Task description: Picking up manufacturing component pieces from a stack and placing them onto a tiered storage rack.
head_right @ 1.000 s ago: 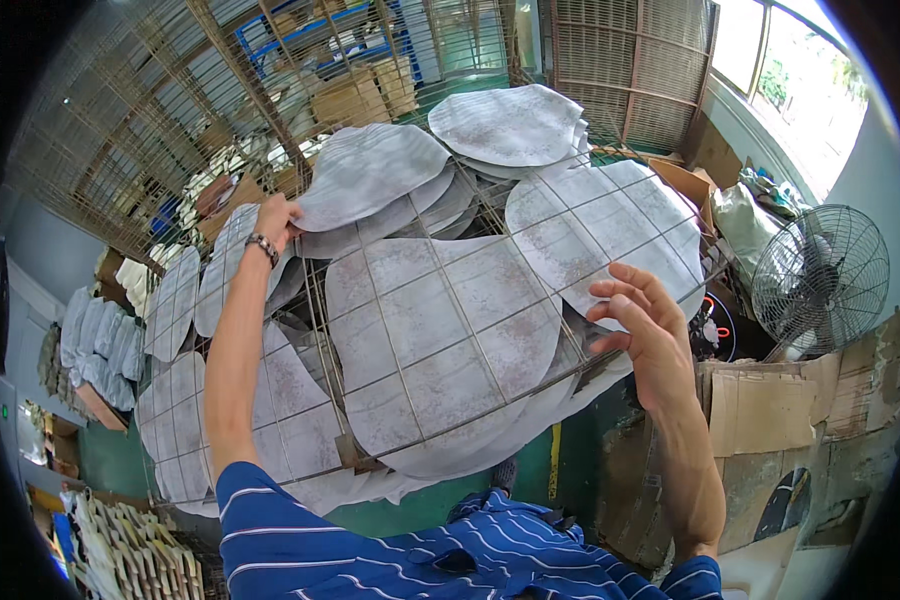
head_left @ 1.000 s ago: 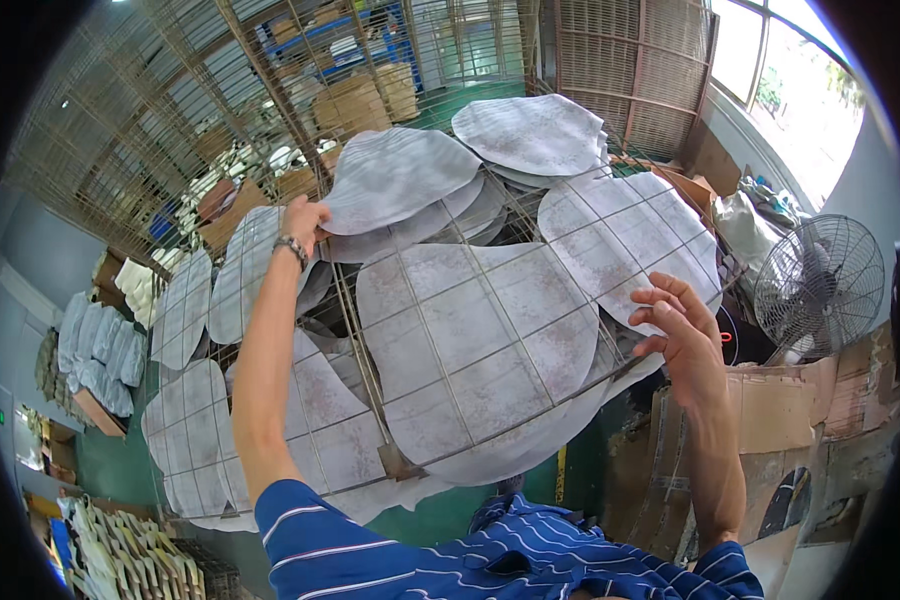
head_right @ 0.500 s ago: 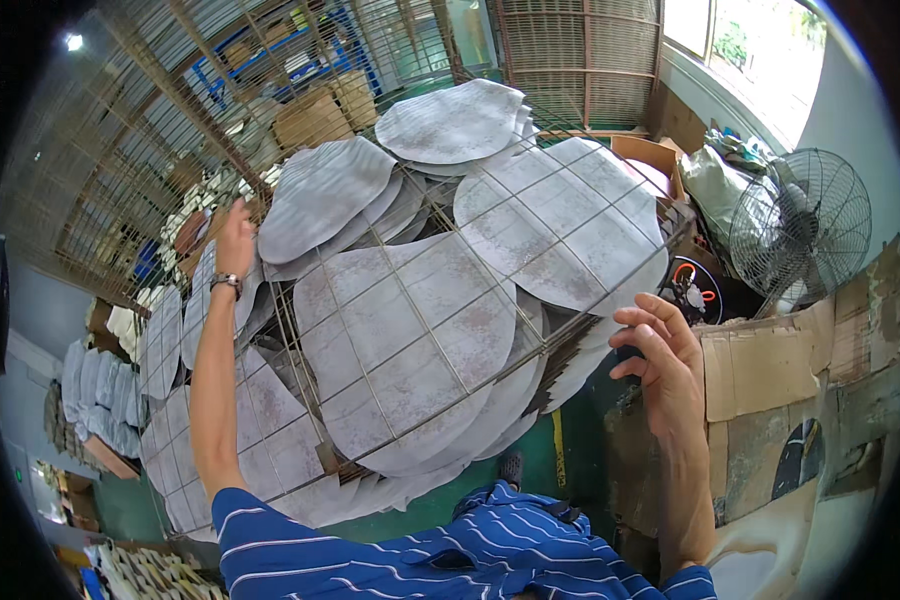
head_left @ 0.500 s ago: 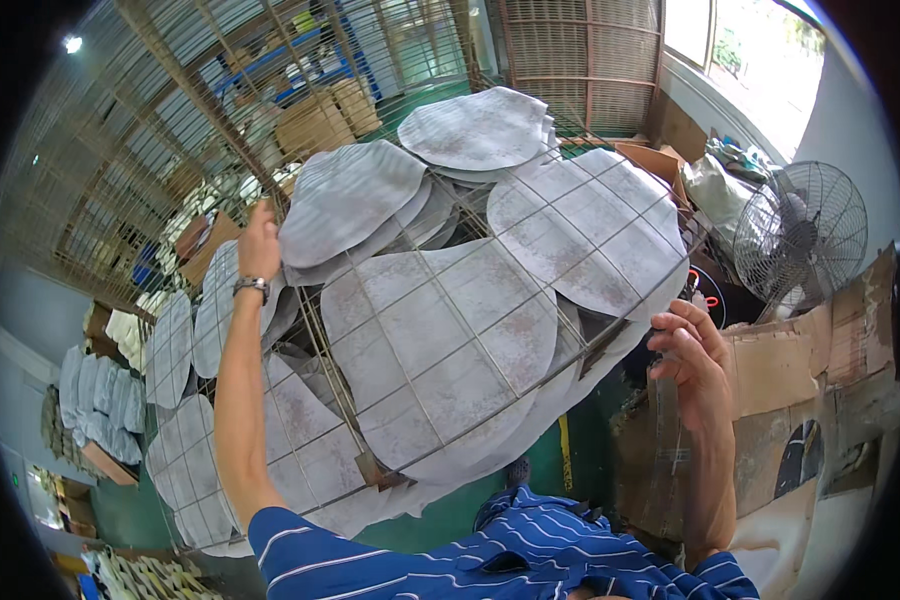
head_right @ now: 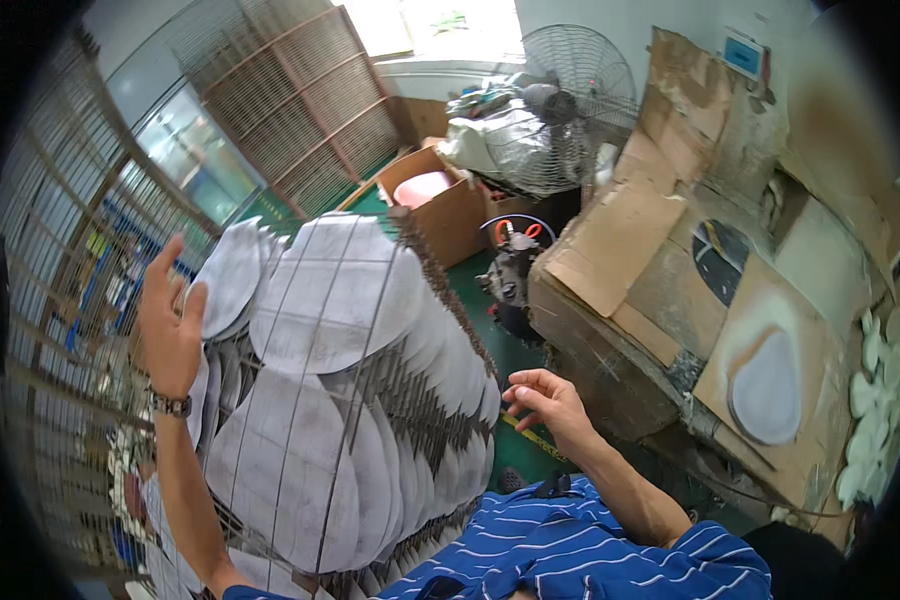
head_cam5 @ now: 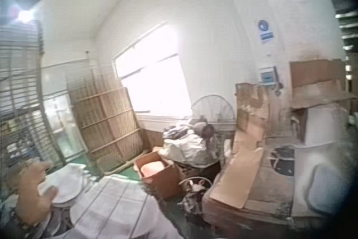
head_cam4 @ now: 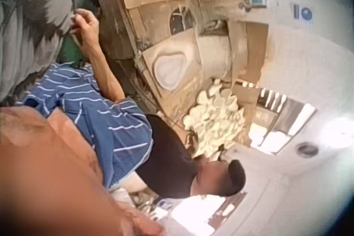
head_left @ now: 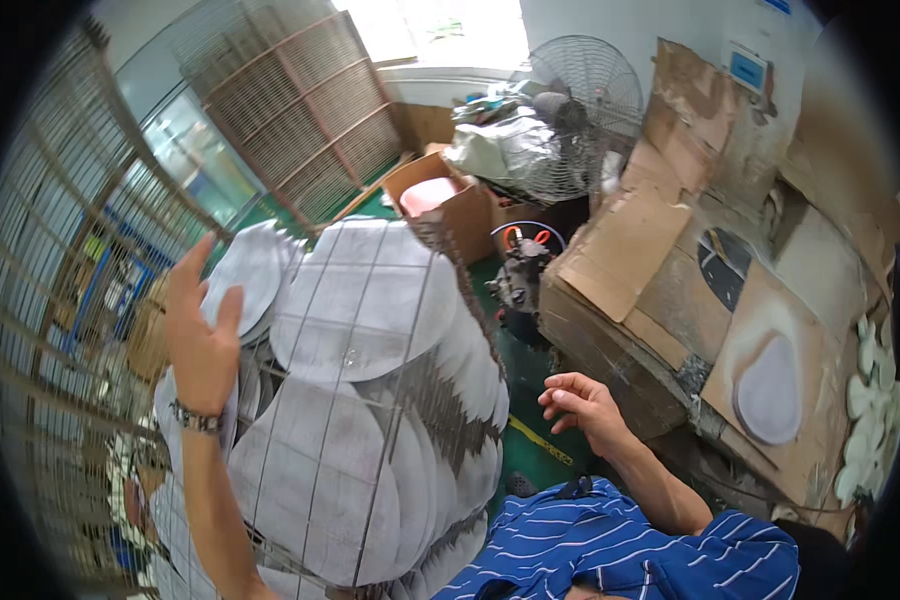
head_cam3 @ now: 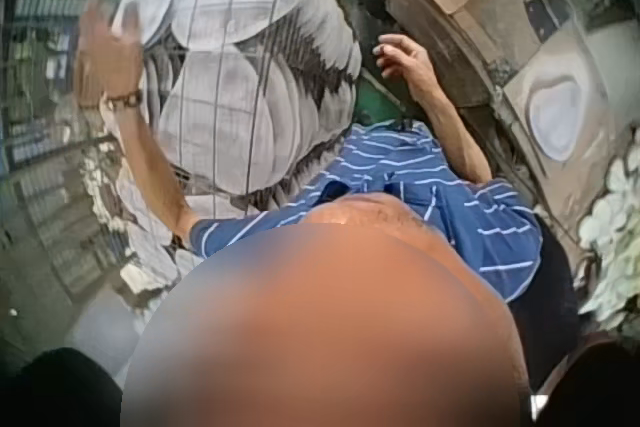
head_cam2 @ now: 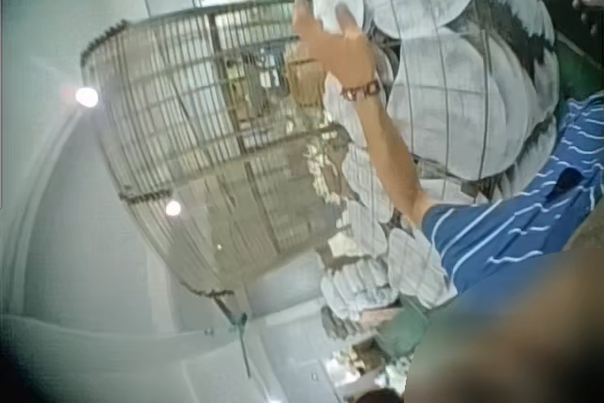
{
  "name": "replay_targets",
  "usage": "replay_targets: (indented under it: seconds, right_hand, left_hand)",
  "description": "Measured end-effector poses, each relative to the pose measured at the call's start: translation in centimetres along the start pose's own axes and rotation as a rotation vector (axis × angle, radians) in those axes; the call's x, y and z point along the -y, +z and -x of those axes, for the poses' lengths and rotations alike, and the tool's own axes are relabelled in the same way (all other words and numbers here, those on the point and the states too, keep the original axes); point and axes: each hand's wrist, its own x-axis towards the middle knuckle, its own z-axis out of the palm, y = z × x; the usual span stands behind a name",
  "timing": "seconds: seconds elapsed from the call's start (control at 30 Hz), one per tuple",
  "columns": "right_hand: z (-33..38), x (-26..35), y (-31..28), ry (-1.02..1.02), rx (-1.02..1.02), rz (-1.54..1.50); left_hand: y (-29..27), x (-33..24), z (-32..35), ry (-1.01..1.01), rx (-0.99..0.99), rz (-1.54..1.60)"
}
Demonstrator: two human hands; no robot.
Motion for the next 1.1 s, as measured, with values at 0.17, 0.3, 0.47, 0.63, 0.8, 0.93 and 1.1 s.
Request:
replay_targets:
  seconds: [0.17, 0.3, 0.47, 0.63, 0.8, 0.93, 1.1]
  right_hand:
    - [3.5, -2.7, -4.7, -0.04, -0.216, 0.021]
    - [6.3, -5.0, -8.1, -0.035, -0.394, -0.006]
    - [11.9, -6.3, -13.7, -0.087, -0.652, -0.056]
    - [12.9, -10.0, -17.0, -0.095, -0.762, -0.137]
    - [16.4, -10.6, -23.5, -0.013, -0.86, -0.165]
    - [16.9, -11.4, -27.6, 0.043, -0.931, -0.212]
    - [17.9, -13.1, -32.3, 0.083, -1.041, -0.264]
  left_hand:
    - [7.7, -10.3, -8.0, 0.587, 0.197, 0.078]
    - [15.0, -19.8, -10.9, 0.851, 0.56, 0.269]
    - [26.0, -32.3, -7.5, 1.112, 0.796, 0.341]
    - [33.8, -33.7, 0.8, 1.089, 1.094, 0.447]
    - [45.6, -36.6, 12.3, 0.759, 1.411, 0.723]
    - [51.8, -37.4, 22.5, 0.267, 1.497, 0.923]
    - [56.7, -40.8, 32.1, -0.275, 1.461, 1.127]
